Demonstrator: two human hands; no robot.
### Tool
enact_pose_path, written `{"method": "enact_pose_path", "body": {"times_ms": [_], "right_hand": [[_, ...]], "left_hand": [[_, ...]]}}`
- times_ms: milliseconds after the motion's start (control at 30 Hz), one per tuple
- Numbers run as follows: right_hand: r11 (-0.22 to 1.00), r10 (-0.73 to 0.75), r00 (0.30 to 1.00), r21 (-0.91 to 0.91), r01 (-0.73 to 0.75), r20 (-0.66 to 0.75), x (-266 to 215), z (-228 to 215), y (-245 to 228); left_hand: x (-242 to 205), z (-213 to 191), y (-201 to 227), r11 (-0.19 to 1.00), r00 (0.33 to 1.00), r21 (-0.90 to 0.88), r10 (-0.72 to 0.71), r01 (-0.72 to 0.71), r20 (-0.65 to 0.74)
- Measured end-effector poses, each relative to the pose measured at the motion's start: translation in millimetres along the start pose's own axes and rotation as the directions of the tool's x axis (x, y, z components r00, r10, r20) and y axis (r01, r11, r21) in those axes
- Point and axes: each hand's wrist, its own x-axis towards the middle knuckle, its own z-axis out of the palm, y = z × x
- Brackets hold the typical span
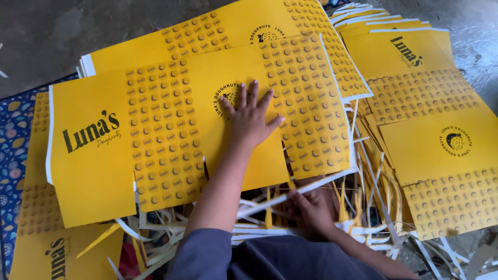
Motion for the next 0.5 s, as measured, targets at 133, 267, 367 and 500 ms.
{"method": "enact_pose_path", "body": {"times_ms": [133,267,367,500], "right_hand": [[0.985,0.066,0.997,-0.161,-0.06,0.032,-12.1,-4.9,-16.4],[0.918,0.291,0.95,0.249,-0.31,0.111,-13.7,9.2,-40.1],[0.809,0.443,0.895,0.455,-0.373,-0.054,2.4,-5.5,-37.5],[0.902,0.262,0.942,0.401,-0.163,-0.207,7.8,-44.2,-30.8]], "left_hand": [[3.6,-4.4,-2.0,1.0,0.999,-0.028,-0.013,0.014,0.04],[-3.1,-9.1,-3.0,0.999,0.998,-0.035,0.01,-0.008,0.06],[-7.2,-2.0,-19.4,1.0,0.999,-0.007,-0.002,0.002,0.037],[-33.7,-1.2,-65.0,0.999,1.0,-0.03,-0.012,0.013,0.017]]}}
